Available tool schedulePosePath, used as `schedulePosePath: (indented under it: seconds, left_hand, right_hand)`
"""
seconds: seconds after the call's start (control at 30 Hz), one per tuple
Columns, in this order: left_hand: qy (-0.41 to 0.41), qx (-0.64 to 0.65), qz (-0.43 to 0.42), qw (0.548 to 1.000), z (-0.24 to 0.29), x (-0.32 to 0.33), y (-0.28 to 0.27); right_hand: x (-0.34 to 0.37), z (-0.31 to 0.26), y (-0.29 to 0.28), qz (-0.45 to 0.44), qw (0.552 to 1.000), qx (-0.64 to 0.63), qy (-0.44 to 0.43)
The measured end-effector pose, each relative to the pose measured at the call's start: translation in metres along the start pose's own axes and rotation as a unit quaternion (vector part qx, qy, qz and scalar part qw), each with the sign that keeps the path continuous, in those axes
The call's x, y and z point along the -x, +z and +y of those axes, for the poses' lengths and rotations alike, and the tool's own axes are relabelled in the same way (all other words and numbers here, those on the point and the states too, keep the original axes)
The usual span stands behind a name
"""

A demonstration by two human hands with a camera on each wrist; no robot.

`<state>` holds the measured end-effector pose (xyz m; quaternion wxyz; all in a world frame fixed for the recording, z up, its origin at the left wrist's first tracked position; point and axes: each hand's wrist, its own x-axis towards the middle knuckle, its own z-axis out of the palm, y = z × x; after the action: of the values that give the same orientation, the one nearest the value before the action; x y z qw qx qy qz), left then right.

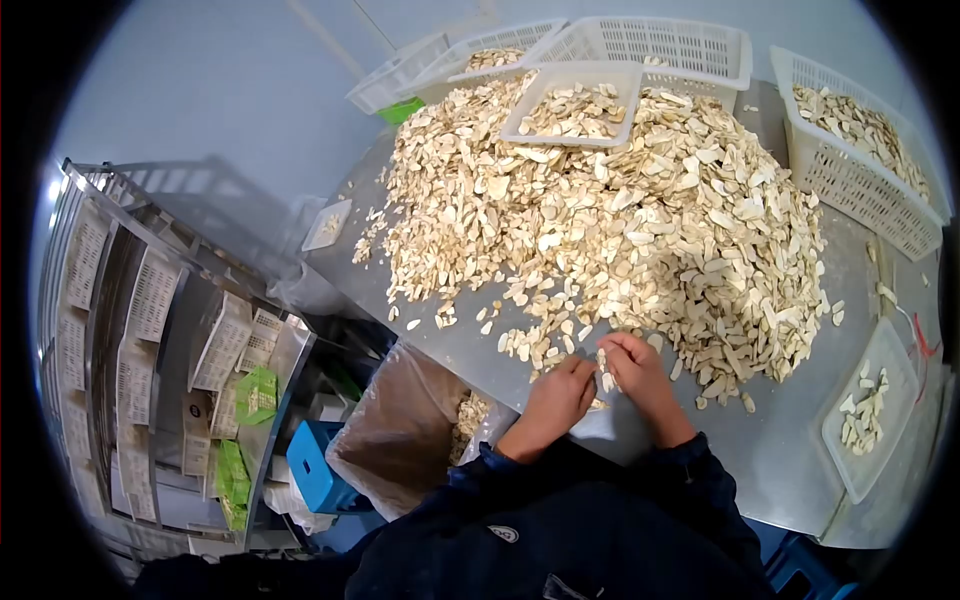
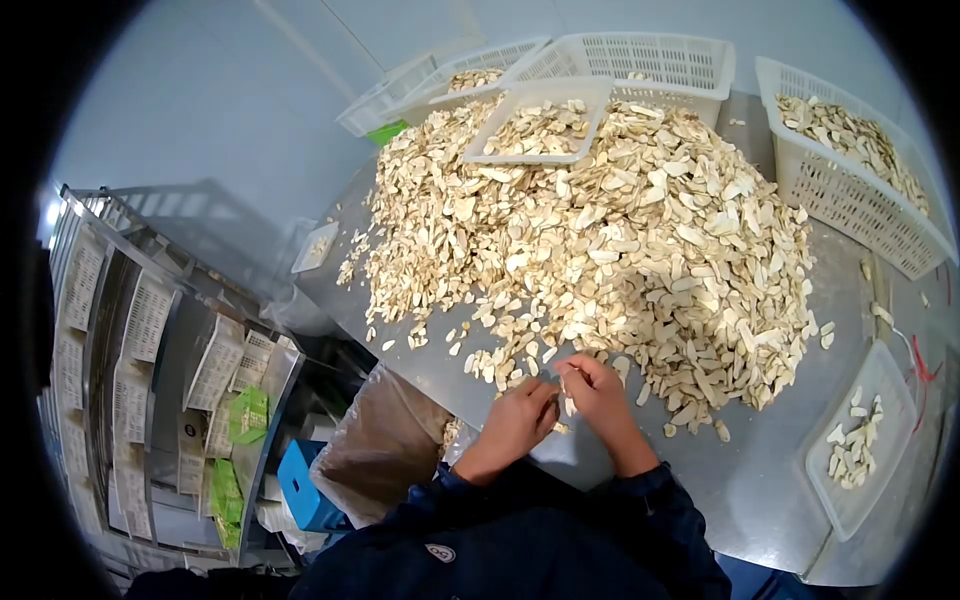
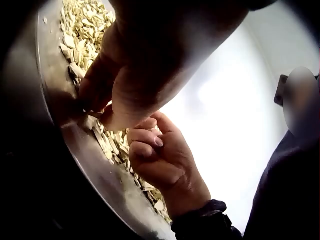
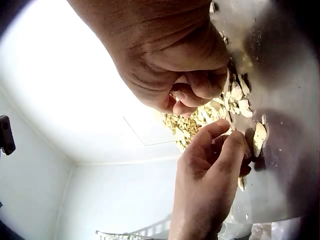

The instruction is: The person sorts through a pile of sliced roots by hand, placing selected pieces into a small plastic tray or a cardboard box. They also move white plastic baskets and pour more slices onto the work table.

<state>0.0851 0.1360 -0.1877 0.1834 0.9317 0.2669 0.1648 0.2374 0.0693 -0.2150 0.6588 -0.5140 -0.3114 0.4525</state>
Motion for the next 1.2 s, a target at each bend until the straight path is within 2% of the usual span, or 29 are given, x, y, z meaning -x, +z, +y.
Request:
schedulePosePath:
  seconds: [0.1, 0.2, 0.3, 0.33, 0.43, 0.47, 0.57, 0.67, 0.77, 0.87, 0.97, 1.0, 1.1, 1.17, 1.2]
  left_hand:
    - [-0.021, 0.052, 0.044, 0.997, -0.007, -0.002, -0.004]
    - [-0.087, 0.161, 0.038, 0.982, -0.005, -0.007, -0.017]
    - [-0.048, 0.234, 0.142, 0.961, 0.005, -0.017, -0.04]
    - [-0.051, 0.183, 0.174, 0.966, -0.009, -0.018, -0.037]
    - [-0.106, 0.036, 0.174, 0.978, -0.049, -0.012, -0.038]
    - [-0.123, 0.005, 0.15, 0.981, -0.059, -0.007, -0.038]
    - [-0.127, -0.053, 0.154, 0.978, -0.084, 0.005, -0.024]
    - [-0.149, -0.014, 0.143, 0.978, -0.086, 0.009, -0.015]
    - [-0.106, -0.043, 0.163, 0.98, -0.089, 0.007, -0.013]
    - [-0.207, 0.108, 0.132, 0.963, -0.093, 0.007, -0.02]
    - [-0.221, 0.309, 0.175, 0.908, -0.114, 0.009, -0.017]
    - [-0.234, 0.316, 0.164, 0.905, -0.118, 0.009, -0.02]
    - [-0.215, 0.306, 0.165, 0.913, -0.116, 0.006, -0.016]
    - [-0.155, 0.123, 0.137, 0.971, -0.1, 0.002, -0.019]
    - [-0.123, 0.029, 0.12, 0.985, -0.092, 0.0, -0.022]
  right_hand:
    - [0.0, 0.001, 0.0, -0.021, 0.999, 0.024, -0.014]
    - [0.004, -0.011, 0.001, -0.01, 0.999, -0.031, 0.043]
    - [0.012, -0.036, 0.014, 0.043, 0.98, -0.102, 0.168]
    - [0.011, -0.034, 0.013, 0.023, 0.979, -0.108, 0.169]
    - [0.008, -0.026, 0.006, -0.026, 0.979, -0.125, 0.161]
    - [0.008, -0.024, 0.005, -0.039, 0.979, -0.129, 0.151]
    - [0.006, -0.018, 0.003, -0.055, 0.977, -0.144, 0.144]
    - [0.008, -0.023, 0.008, -0.043, 0.977, -0.138, 0.156]
    - [0.009, -0.023, 0.009, -0.032, 0.98, -0.121, 0.157]
    - [0.006, -0.018, 0.007, -0.023, 0.981, -0.121, 0.152]
    - [0.006, -0.019, 0.008, -0.015, 0.981, -0.122, 0.151]
    - [0.006, -0.02, 0.008, -0.013, 0.981, -0.12, 0.151]
    - [0.005, -0.016, 0.008, -0.022, 0.983, -0.119, 0.141]
    - [0.006, -0.015, 0.008, -0.024, 0.982, -0.123, 0.142]
    - [0.006, -0.015, 0.007, -0.024, 0.981, -0.125, 0.144]
